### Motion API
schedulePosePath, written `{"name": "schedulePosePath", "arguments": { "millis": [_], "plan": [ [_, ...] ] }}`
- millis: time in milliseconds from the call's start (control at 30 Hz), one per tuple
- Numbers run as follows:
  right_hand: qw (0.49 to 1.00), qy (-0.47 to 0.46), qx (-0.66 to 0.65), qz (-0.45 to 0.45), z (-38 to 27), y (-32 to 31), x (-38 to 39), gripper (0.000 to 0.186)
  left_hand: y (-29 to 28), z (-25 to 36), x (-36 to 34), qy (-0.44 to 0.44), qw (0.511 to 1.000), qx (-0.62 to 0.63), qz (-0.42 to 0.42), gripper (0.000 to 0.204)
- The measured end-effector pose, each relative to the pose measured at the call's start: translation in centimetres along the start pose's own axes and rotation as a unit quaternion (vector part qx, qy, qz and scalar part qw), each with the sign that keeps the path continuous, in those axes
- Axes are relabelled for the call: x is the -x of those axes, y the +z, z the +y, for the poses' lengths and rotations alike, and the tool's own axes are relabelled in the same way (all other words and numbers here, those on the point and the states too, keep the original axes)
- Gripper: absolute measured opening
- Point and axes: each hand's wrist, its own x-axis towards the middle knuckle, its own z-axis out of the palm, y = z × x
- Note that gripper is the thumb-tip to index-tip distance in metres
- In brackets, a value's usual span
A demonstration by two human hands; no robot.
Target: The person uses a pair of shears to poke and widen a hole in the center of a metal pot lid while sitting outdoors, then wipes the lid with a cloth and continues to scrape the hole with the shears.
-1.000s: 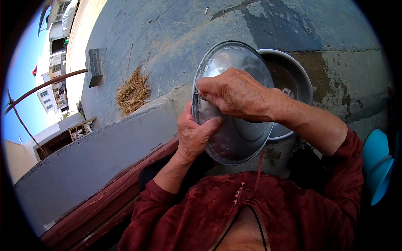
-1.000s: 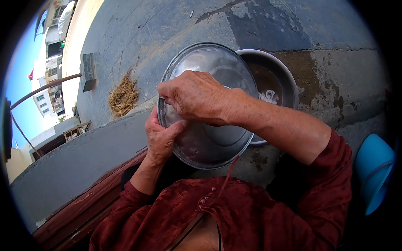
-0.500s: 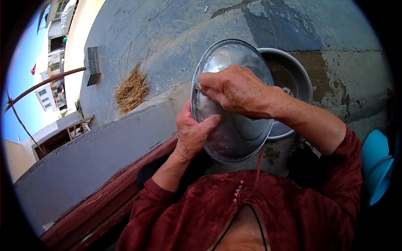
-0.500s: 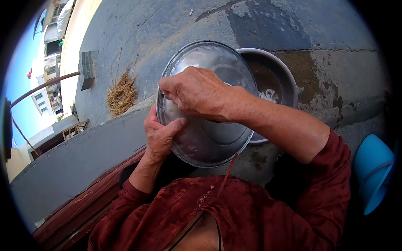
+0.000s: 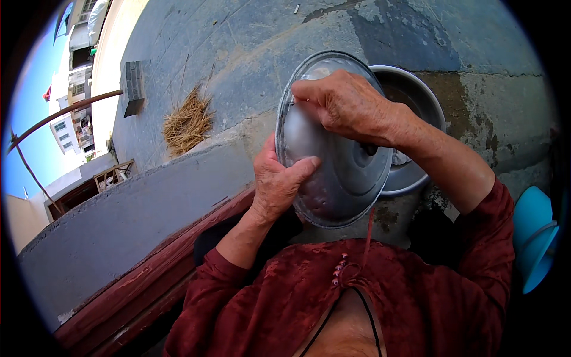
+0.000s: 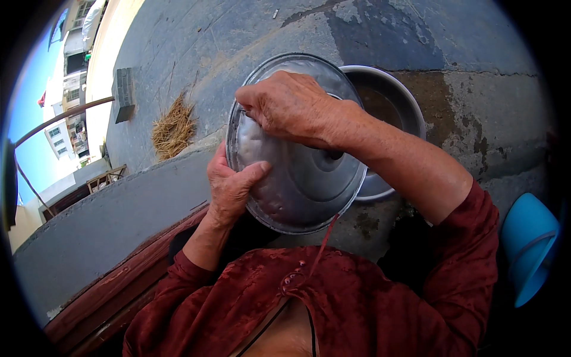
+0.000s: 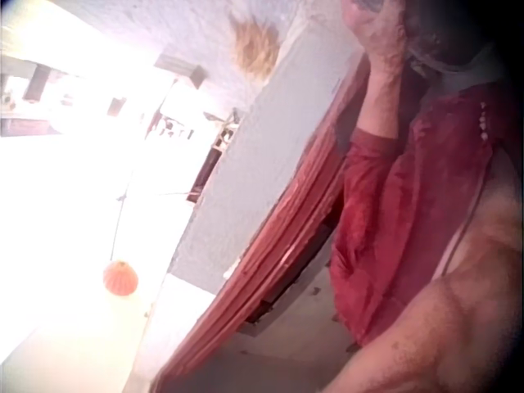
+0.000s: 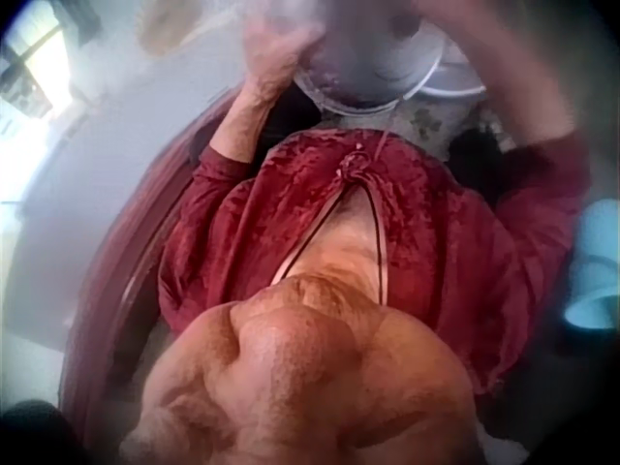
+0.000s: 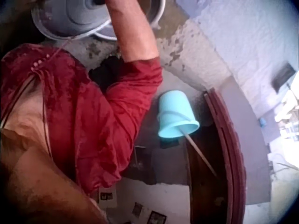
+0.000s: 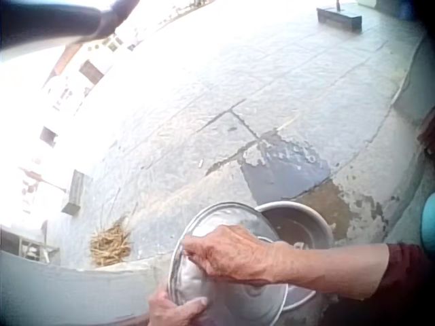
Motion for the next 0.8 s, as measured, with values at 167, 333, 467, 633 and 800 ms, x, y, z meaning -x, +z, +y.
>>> {"name": "schedulePosePath", "arguments": {
  "millis": [167, 333, 467, 633, 800],
  "plan": [
    [0.996, -0.021, 0.081, -0.029, -0.5, -1.3, -0.7, 0.008, -0.1, 0.2, 0.1, 0.005, 1.0, -0.008, -0.012, 0.049],
    [0.992, -0.057, 0.059, -0.099, -3.4, -0.7, 0.9, 0.007, 0.1, 0.2, 0.4, 0.032, 0.999, -0.031, -0.014, 0.045],
    [0.993, -0.05, 0.099, -0.05, -3.0, -0.8, 1.0, 0.009, 0.4, 0.5, 0.2, 0.036, 0.998, -0.046, -0.003, 0.043],
    [0.989, -0.093, 0.068, -0.096, -4.3, -0.9, 1.8, 0.01, 0.5, 0.5, 0.0, 0.073, 0.996, -0.059, 0.005, 0.041],
    [0.983, -0.004, 0.159, -0.095, -3.5, -2.7, 0.3, 0.011, 0.9, 1.0, 0.3, 0.022, 0.998, -0.055, -0.015, 0.044]
  ]
}}
